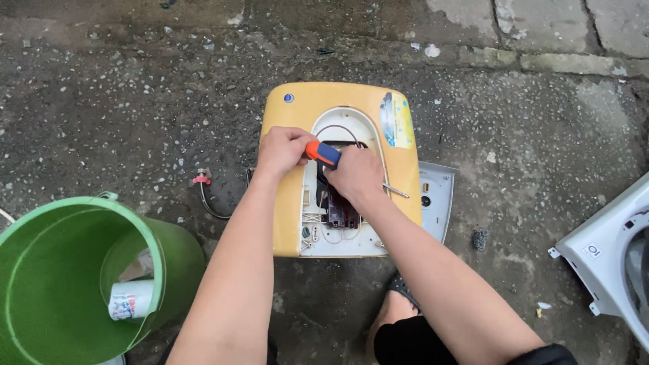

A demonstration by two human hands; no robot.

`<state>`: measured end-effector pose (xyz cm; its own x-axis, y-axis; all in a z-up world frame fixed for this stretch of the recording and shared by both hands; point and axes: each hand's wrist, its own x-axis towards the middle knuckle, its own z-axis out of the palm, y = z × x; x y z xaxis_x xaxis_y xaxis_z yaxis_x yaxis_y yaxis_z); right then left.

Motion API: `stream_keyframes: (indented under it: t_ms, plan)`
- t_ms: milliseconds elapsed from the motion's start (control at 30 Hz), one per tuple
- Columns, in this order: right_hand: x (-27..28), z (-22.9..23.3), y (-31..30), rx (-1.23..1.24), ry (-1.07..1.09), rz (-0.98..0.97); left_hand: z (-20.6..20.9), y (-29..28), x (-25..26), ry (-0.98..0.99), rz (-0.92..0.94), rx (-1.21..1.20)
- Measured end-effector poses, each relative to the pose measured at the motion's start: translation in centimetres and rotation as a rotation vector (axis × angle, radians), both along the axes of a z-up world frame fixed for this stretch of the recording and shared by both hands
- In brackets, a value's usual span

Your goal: Disassembling and repairing an appliance component using a screwdriver to remove screws and plates.

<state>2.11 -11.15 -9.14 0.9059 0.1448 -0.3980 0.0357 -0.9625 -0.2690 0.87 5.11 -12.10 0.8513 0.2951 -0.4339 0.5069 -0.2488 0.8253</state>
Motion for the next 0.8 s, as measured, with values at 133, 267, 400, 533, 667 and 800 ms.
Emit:
stream_keyframes:
  t_ms: [133, 267, 400, 533, 667, 800]
  plan:
    - [-0.4, 0.6, 0.2, 0.047, -0.004, -0.024, -0.1, 0.0, 0.1, -0.020, 0.027, -0.035]
    - [-0.4, 0.3, 0.1, 0.094, -0.021, -0.009, -0.5, 0.3, 0.2, -0.021, 0.006, -0.027]
    - [-0.4, 1.8, 0.2, 0.130, -0.007, -0.037, 0.6, 0.1, -0.1, -0.042, -0.017, -0.042]
    - [0.1, 2.0, -0.2, 0.111, 0.059, -0.048, 0.9, 0.3, -0.5, -0.033, -0.064, -0.026]
    - [1.1, 0.5, -0.8, 0.139, 0.037, -0.060, 0.4, 0.3, -0.3, -0.025, -0.109, 0.000]
    - [0.4, 1.4, -1.3, 0.137, 0.078, -0.108, 0.2, -0.1, -0.5, -0.019, -0.129, 0.035]
